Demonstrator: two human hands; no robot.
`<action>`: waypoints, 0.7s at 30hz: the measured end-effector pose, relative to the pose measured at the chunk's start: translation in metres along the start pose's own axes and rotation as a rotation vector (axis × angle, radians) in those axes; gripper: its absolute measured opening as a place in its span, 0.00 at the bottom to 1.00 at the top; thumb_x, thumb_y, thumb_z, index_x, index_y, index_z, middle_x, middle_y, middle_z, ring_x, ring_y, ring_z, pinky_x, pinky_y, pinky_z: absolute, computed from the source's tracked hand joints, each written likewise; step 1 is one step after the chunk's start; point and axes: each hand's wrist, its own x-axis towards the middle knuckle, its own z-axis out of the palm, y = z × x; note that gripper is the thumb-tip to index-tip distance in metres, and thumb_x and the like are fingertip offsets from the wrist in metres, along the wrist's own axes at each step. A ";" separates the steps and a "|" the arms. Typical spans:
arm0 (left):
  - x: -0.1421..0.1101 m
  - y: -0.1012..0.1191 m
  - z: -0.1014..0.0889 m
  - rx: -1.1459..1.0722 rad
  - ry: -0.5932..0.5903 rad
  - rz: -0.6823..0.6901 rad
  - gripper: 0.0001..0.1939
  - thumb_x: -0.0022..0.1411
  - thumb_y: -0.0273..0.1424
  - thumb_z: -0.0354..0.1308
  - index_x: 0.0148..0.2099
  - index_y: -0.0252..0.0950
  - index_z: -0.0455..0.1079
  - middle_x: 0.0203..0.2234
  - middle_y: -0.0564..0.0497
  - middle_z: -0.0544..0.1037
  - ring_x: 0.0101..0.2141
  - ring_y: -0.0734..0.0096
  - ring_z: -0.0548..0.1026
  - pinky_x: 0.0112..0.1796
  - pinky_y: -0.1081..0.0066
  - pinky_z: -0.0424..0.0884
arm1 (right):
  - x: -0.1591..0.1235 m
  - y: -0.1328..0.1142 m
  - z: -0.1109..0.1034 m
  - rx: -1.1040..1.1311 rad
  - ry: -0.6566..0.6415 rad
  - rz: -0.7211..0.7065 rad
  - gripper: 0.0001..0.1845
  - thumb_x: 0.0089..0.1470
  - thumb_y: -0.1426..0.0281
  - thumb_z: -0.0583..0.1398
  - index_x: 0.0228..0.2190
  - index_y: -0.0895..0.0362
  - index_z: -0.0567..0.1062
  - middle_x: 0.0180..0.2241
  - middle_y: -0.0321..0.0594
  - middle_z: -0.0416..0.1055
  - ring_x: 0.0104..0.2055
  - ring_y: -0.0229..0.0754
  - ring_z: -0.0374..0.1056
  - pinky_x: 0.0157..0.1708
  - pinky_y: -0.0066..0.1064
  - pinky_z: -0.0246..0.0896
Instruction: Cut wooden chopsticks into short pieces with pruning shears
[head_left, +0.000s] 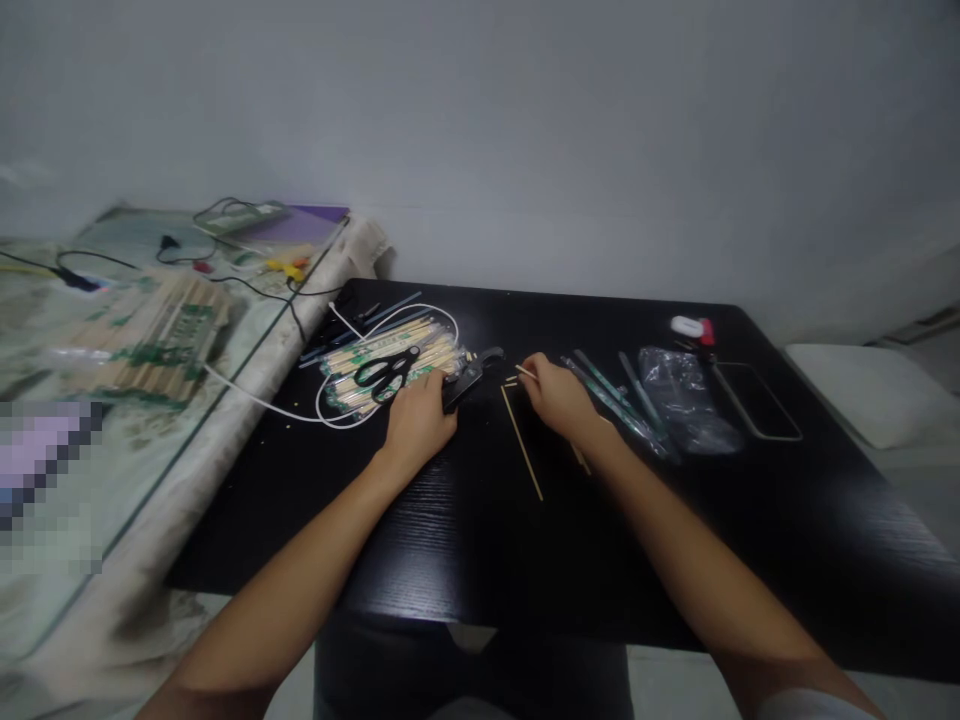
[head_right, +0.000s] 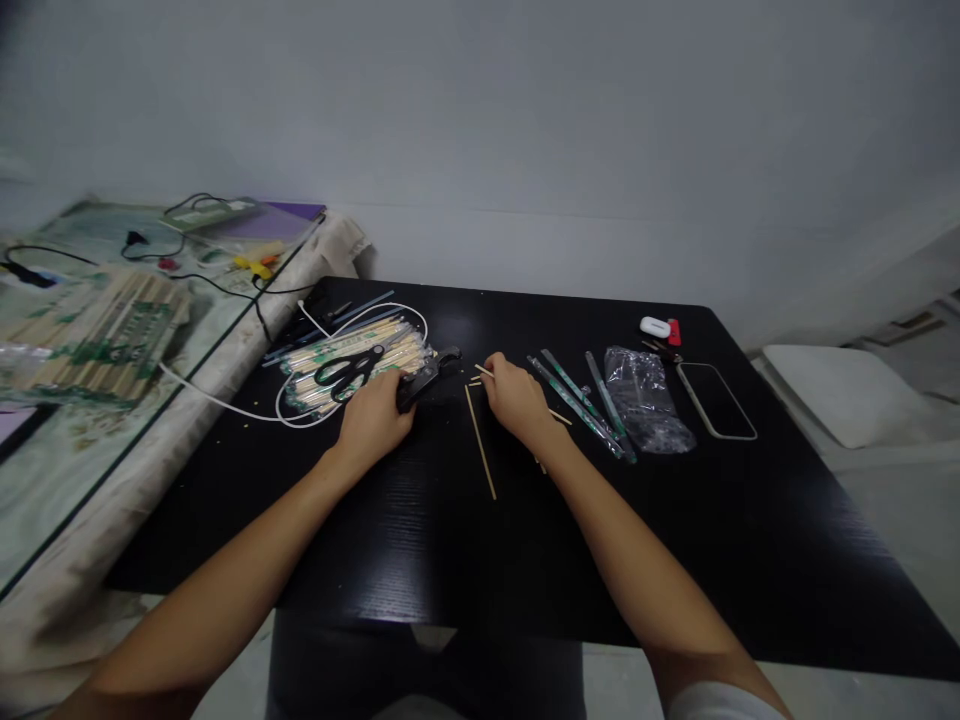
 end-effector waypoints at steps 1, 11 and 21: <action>0.000 0.000 0.000 -0.001 0.003 0.000 0.15 0.64 0.30 0.56 0.52 0.34 0.69 0.44 0.40 0.80 0.45 0.51 0.78 0.44 0.59 0.72 | 0.001 0.002 0.000 0.036 0.021 -0.034 0.11 0.68 0.68 0.53 0.47 0.57 0.72 0.44 0.49 0.79 0.44 0.50 0.76 0.42 0.34 0.60; 0.001 -0.004 0.004 -0.029 0.015 -0.003 0.15 0.63 0.30 0.58 0.52 0.34 0.70 0.44 0.39 0.80 0.44 0.50 0.79 0.44 0.59 0.72 | 0.001 0.005 -0.025 0.260 0.085 -0.027 0.14 0.66 0.63 0.56 0.42 0.57 0.78 0.36 0.44 0.79 0.37 0.46 0.72 0.40 0.33 0.59; 0.002 -0.009 0.012 -0.220 0.112 0.022 0.17 0.69 0.38 0.58 0.56 0.36 0.68 0.45 0.40 0.82 0.44 0.52 0.81 0.44 0.61 0.74 | -0.015 -0.017 -0.042 0.541 0.074 -0.164 0.20 0.69 0.64 0.50 0.52 0.53 0.77 0.32 0.36 0.74 0.28 0.38 0.65 0.33 0.31 0.57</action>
